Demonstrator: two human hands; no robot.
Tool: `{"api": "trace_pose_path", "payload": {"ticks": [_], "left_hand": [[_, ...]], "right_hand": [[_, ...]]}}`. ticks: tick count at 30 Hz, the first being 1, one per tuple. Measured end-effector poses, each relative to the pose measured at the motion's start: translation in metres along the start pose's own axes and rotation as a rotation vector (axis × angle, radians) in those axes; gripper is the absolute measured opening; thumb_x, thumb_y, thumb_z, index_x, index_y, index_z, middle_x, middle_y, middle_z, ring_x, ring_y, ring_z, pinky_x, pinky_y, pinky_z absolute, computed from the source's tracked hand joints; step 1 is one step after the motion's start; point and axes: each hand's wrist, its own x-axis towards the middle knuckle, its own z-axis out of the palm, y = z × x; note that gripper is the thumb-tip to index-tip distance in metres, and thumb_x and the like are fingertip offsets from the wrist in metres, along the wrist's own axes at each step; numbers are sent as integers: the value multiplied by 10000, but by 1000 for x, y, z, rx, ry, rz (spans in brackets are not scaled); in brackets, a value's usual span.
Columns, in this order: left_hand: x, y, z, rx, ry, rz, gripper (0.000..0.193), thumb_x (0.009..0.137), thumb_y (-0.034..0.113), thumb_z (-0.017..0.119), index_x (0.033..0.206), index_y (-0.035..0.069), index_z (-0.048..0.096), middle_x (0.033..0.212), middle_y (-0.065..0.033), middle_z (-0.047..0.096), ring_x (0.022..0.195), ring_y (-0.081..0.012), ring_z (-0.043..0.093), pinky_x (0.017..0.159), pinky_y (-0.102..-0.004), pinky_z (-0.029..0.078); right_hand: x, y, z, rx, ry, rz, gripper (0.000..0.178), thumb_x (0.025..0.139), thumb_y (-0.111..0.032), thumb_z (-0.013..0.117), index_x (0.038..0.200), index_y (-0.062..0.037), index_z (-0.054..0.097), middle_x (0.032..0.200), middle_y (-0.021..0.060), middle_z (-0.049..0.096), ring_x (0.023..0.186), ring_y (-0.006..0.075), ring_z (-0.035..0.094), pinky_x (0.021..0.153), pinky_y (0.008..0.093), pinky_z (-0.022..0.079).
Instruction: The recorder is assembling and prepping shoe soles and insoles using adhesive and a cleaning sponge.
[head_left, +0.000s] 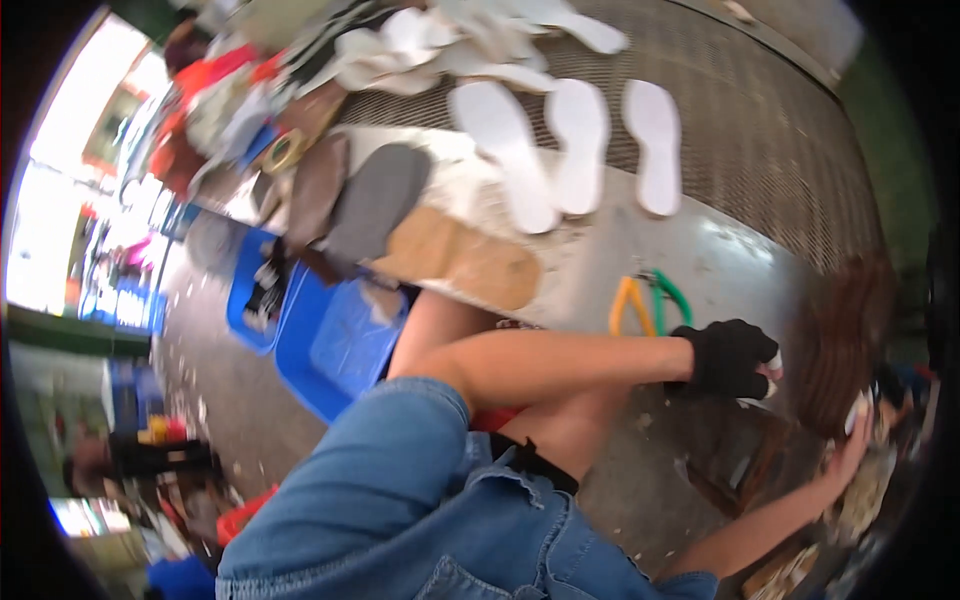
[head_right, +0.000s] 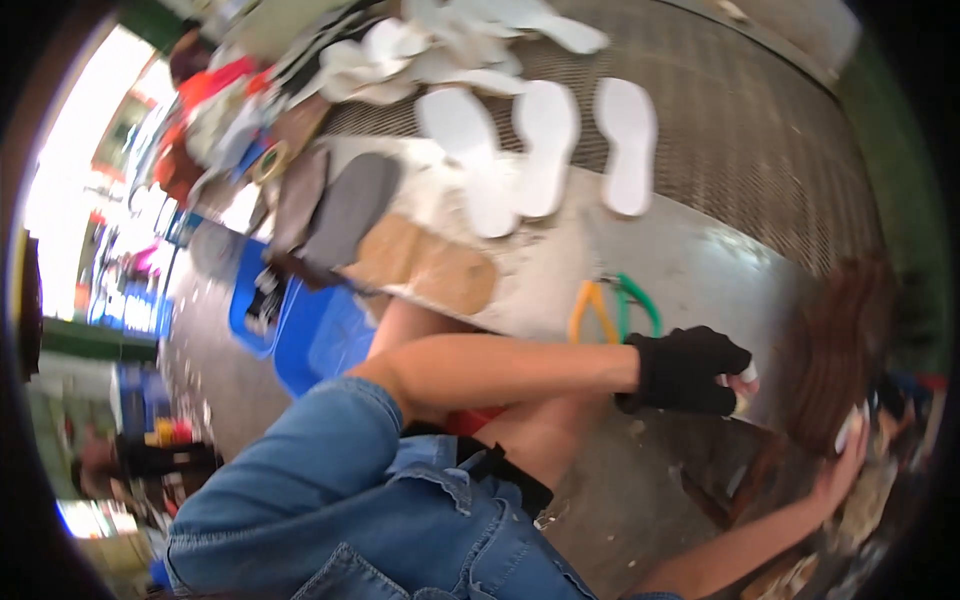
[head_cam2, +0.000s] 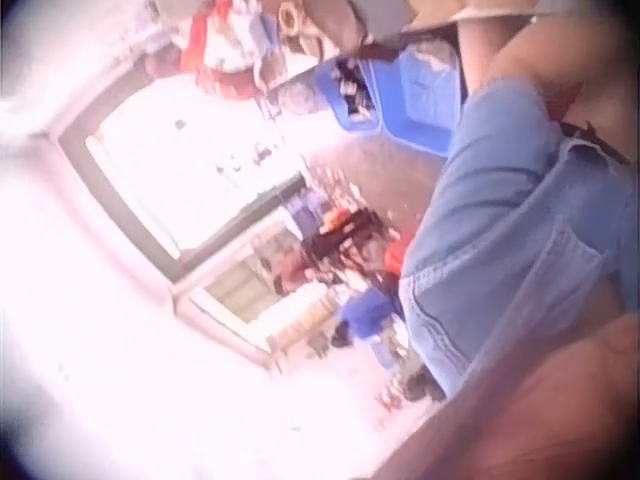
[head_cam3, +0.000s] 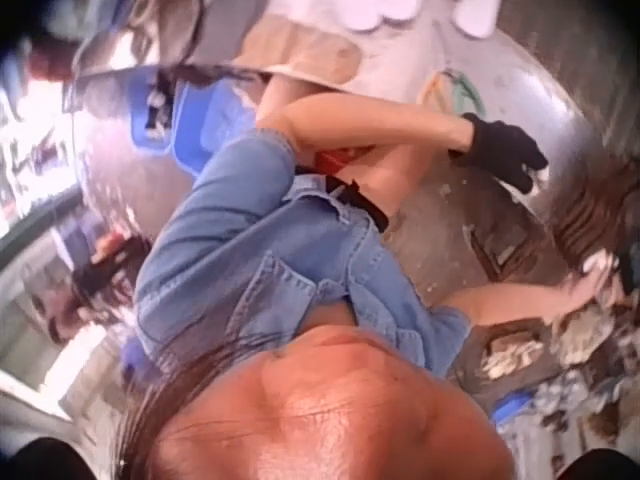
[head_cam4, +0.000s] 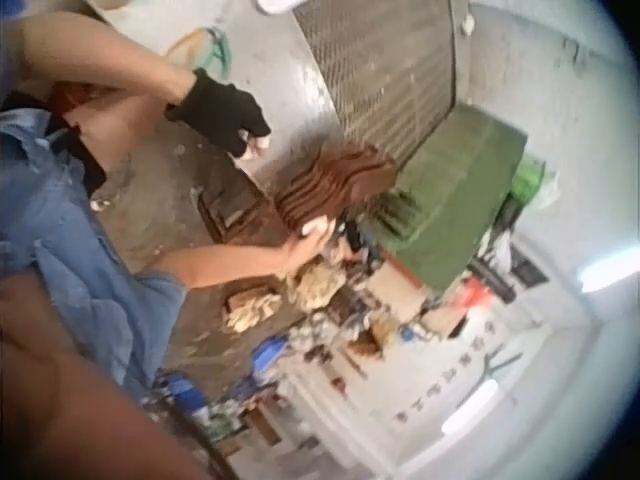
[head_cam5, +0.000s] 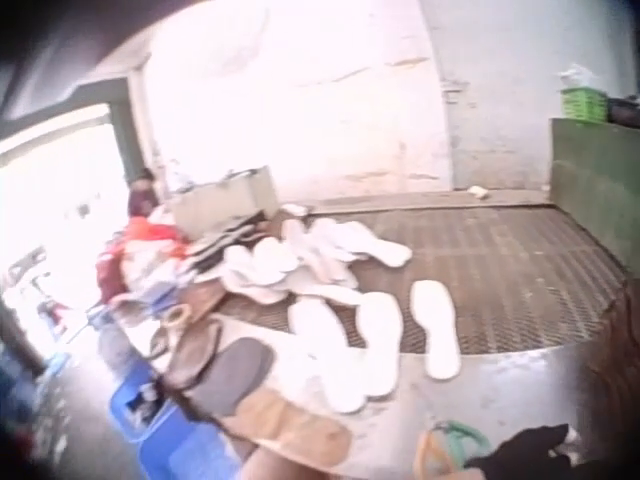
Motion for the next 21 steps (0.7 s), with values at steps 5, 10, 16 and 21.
{"api": "trace_pose_path", "payload": {"ticks": [5, 10, 16, 21], "left_hand": [[-173, -19, -119, 179, 436, -143, 242, 699, 179, 662, 893, 34, 655, 781, -151, 657, 741, -228, 649, 660, -346, 496], [-317, -16, -238, 595, 1033, -414, 186, 692, 182, 670, 849, 83, 652, 744, -93, 645, 703, -204, 629, 651, -338, 495], [-368, -41, -322, 1095, 1007, -778, 317, 687, 326, 689, 867, 67, 668, 836, -182, 652, 818, -322, 640, 735, -395, 506], [-365, -52, -346, 960, 869, -1008, 471, 644, 383, 731, 955, 42, 638, 979, -214, 623, 947, -343, 601, 814, -411, 480]], "right_hand": [[-48, -42, 99, -444, 39, -519, 418, 906, -304, 524, 1234, -45, 535, 1240, 67, 528, 1130, 185, 477, 964, 323, 365], [-180, -82, 229, -331, -135, -672, 292, 912, -159, 514, 1154, -10, 580, 1111, 71, 615, 1028, 162, 552, 888, 293, 430], [-323, -37, 412, -279, -845, -473, 185, 816, -50, 602, 996, -6, 617, 932, 45, 647, 862, 122, 592, 778, 259, 463], [-380, -22, 460, -226, -1066, -451, 220, 779, 0, 617, 993, 48, 613, 874, 88, 671, 797, 133, 642, 734, 254, 498]]}}
